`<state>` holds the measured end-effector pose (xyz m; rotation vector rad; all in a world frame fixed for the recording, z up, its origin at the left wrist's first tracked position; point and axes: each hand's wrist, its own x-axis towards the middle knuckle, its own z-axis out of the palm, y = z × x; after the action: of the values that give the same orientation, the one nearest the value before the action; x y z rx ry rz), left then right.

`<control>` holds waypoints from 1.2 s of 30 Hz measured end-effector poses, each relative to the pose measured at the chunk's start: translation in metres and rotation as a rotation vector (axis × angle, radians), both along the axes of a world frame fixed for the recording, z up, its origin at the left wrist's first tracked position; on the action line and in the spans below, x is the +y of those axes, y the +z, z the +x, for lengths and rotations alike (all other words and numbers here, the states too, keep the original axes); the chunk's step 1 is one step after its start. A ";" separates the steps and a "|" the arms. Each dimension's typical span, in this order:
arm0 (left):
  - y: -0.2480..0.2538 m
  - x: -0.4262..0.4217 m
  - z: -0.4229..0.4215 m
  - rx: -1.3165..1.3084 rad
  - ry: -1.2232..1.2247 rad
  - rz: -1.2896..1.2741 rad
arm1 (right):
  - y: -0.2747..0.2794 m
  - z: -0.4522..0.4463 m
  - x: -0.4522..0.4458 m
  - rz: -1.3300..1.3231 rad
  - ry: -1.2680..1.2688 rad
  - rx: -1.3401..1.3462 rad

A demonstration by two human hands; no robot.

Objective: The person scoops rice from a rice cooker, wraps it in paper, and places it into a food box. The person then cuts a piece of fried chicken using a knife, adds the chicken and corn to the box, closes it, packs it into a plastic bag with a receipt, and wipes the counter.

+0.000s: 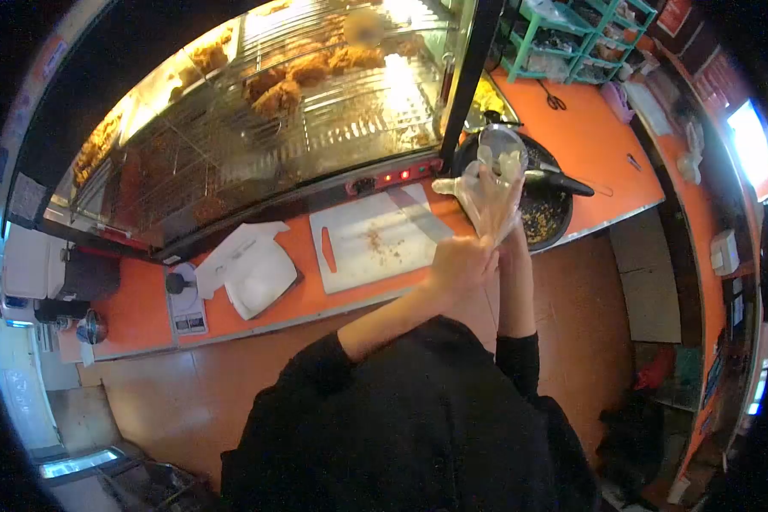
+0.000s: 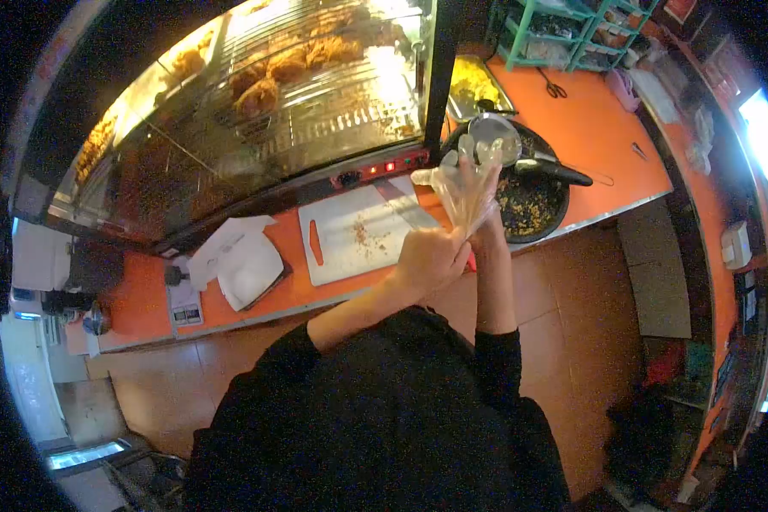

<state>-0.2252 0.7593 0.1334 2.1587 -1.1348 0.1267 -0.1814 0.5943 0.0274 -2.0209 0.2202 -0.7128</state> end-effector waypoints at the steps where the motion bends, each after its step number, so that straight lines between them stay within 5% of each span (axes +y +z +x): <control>1: 0.001 0.002 0.000 -0.016 0.011 0.035 | -0.006 0.005 -0.001 0.125 0.120 -0.074; 4: 0.002 0.005 0.008 -0.029 -0.007 0.034 | 0.049 -0.005 0.026 0.334 0.268 -0.112; 6: 0.002 0.006 0.011 -0.037 -0.037 -0.006 | 0.069 -0.001 0.023 1.237 0.462 -0.030; 13: 0.005 0.006 0.012 -0.057 -0.047 0.018 | 0.110 -0.009 0.043 1.448 0.545 -0.094; 15: 0.005 0.006 0.011 -0.053 -0.070 0.021 | 0.084 -0.006 0.033 1.317 0.475 -0.107; 22: -0.010 -0.002 -0.008 -0.237 -0.268 -0.116 | 0.111 -0.025 0.037 1.579 0.445 -0.191; 24: -0.011 -0.002 -0.007 -0.247 -0.320 -0.092 | 0.115 -0.030 0.035 0.831 0.182 -0.185; 26: -0.002 -0.001 0.007 -0.203 -0.663 -0.062 | 0.095 -0.028 0.013 0.916 0.336 -0.559; 27: 0.000 -0.004 0.022 -0.305 -0.524 -0.201 | 0.085 -0.008 -0.010 0.630 -0.043 -0.378; 29: 0.031 -0.006 0.074 -0.336 -0.346 -0.187 | 0.110 -0.015 -0.015 0.725 0.009 -0.435; 31: 0.056 -0.015 0.137 -0.188 -0.051 0.207 | 0.135 -0.021 -0.012 0.720 -0.019 -0.405; 32: 0.030 -0.014 0.177 -0.640 0.007 0.098 | 0.144 -0.021 -0.012 0.711 -0.042 -0.368; 33: 0.040 -0.008 0.187 -0.509 0.003 0.094 | 0.151 -0.019 -0.013 0.708 -0.033 -0.370; 36: 0.025 -0.005 0.223 -0.721 0.014 0.252 | 0.170 -0.002 -0.009 0.749 0.017 -0.405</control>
<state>-0.0024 0.7544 0.1587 2.4143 -1.5894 0.8646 -0.1837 0.5855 0.1970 -1.1439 0.1926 -0.8538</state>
